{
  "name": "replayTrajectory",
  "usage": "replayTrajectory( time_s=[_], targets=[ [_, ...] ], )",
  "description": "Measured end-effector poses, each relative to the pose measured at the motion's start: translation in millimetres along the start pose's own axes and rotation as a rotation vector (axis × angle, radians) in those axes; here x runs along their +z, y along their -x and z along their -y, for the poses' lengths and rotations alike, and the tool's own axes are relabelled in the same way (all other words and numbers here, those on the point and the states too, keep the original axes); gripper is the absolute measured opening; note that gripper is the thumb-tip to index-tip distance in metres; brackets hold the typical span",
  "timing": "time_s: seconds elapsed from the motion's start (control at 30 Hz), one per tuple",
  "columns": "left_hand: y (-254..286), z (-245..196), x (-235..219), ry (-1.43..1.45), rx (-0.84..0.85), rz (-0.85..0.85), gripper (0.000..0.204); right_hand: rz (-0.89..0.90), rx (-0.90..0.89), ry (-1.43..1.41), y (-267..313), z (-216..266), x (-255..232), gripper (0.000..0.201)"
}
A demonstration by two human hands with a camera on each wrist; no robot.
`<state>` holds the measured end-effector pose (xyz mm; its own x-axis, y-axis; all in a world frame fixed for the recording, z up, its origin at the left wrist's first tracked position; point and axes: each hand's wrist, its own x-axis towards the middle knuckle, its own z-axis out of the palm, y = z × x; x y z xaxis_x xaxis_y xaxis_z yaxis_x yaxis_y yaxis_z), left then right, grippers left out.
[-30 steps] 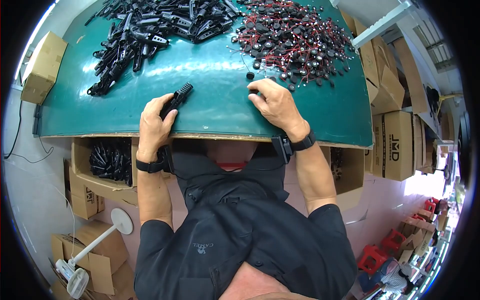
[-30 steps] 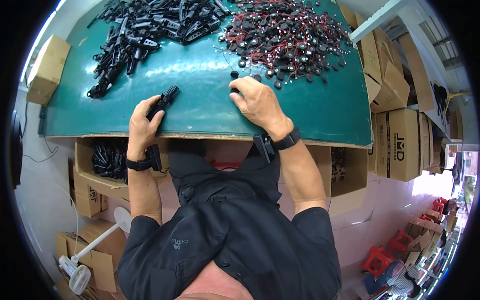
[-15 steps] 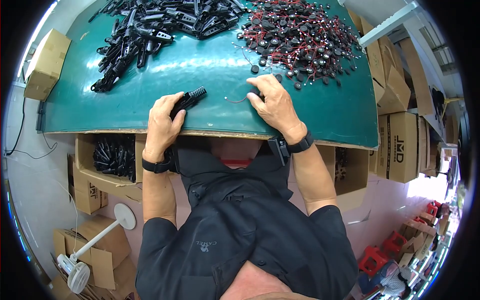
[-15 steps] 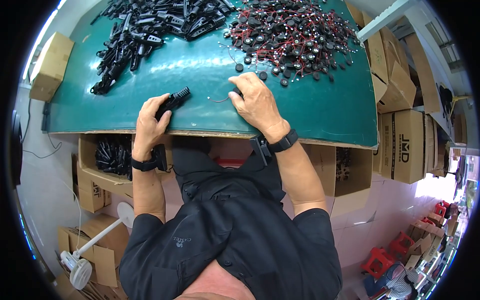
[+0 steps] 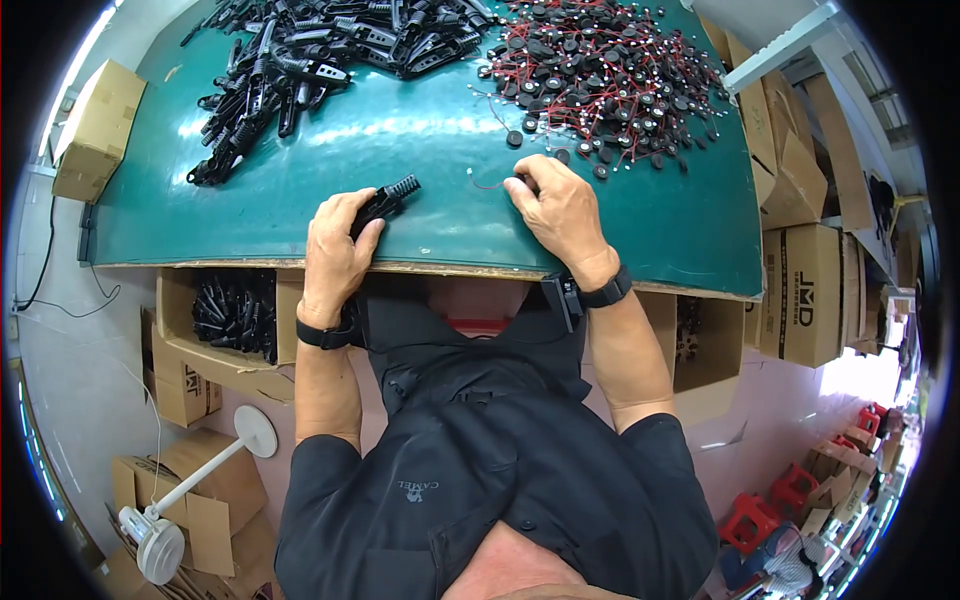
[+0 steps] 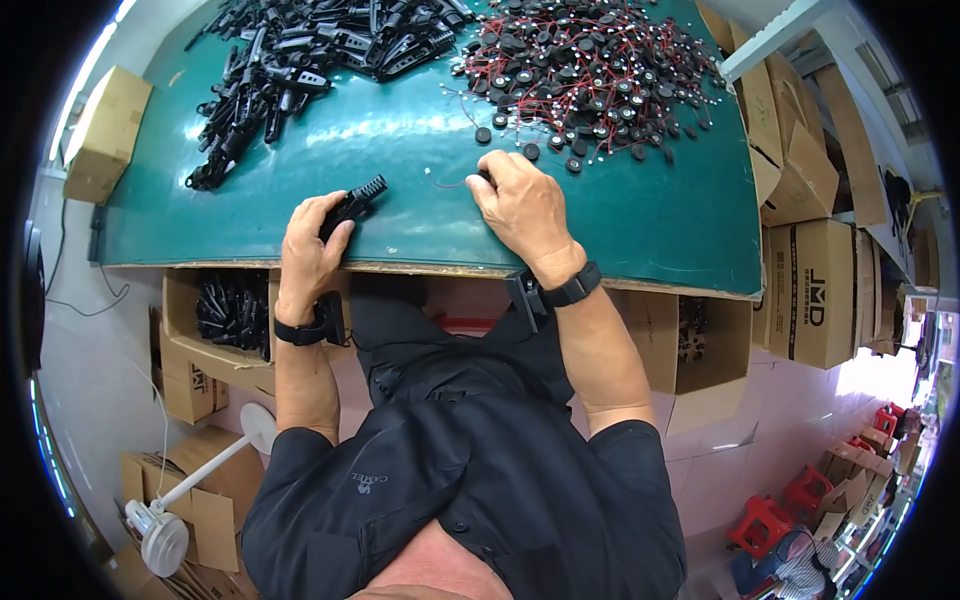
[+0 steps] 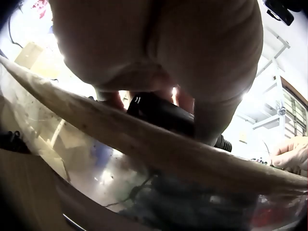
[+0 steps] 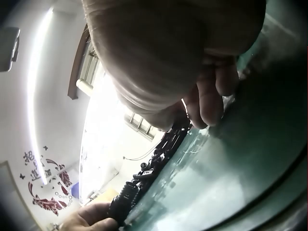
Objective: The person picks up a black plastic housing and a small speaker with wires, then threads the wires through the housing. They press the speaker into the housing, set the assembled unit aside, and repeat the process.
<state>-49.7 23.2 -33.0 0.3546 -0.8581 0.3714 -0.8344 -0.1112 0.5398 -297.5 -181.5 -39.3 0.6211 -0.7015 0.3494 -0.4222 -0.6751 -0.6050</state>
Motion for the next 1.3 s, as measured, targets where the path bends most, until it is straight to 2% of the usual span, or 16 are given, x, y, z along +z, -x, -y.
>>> replayTrajectory(
  time_s=[0.03, 0.13, 0.27, 0.43, 0.57, 0.67, 0.7, 0.8, 0.83, 0.9, 1.07, 1.13, 1.3],
  targets=[
    [1, -2, 1, 0.055, -0.024, -0.009, 0.044, 0.001, -0.003, -0.009, 0, 0, 1, 0.018],
    [5, -7, 5, 0.15, -0.058, -0.024, 0.044, -0.011, 0.141, -0.318, -2, 1, 3, 0.02],
    [10, -16, 11, 0.263, -0.07, -0.037, 0.045, -0.065, 0.22, -0.5, -5, 11, 4, 0.025],
    [11, -18, 15, 0.302, -0.012, -0.051, 0.049, -0.141, 0.21, -0.691, -8, 14, 18, 0.029],
    [17, -10, 24, 0.38, -0.033, -0.07, 0.05, -0.274, 0.116, -0.88, -6, 29, 26, 0.032],
    [21, -9, 30, 0.517, -0.091, -0.094, 0.049, -0.458, -0.136, -0.77, -4, 50, 19, 0.033],
    [22, -10, 32, 0.62, -0.128, -0.111, 0.048, -0.459, -0.134, -0.776, -3, 57, 16, 0.033],
    [27, -7, 37, 0.766, -0.186, -0.118, 0.049, -0.548, -0.484, -0.448, 2, 72, 9, 0.033],
    [29, -5, 38, 0.815, -0.205, -0.109, 0.05, -0.55, -0.481, -0.453, 4, 74, 12, 0.033],
    [30, -3, 38, 0.861, -0.226, -0.1, 0.051, -0.534, -0.583, -0.467, 8, 78, 20, 0.036],
    [31, 1, 36, 0.755, -0.13, -0.084, 0.053, -0.464, -0.741, -0.523, 13, 80, 30, 0.04],
    [30, 1, 38, 0.732, -0.073, -0.109, 0.053, -0.455, -0.756, -0.528, 15, 81, 31, 0.04],
    [31, -3, 38, 0.804, -0.072, -0.132, 0.053, -0.439, -0.822, -0.536, 18, 77, 38, 0.035]
  ],
)
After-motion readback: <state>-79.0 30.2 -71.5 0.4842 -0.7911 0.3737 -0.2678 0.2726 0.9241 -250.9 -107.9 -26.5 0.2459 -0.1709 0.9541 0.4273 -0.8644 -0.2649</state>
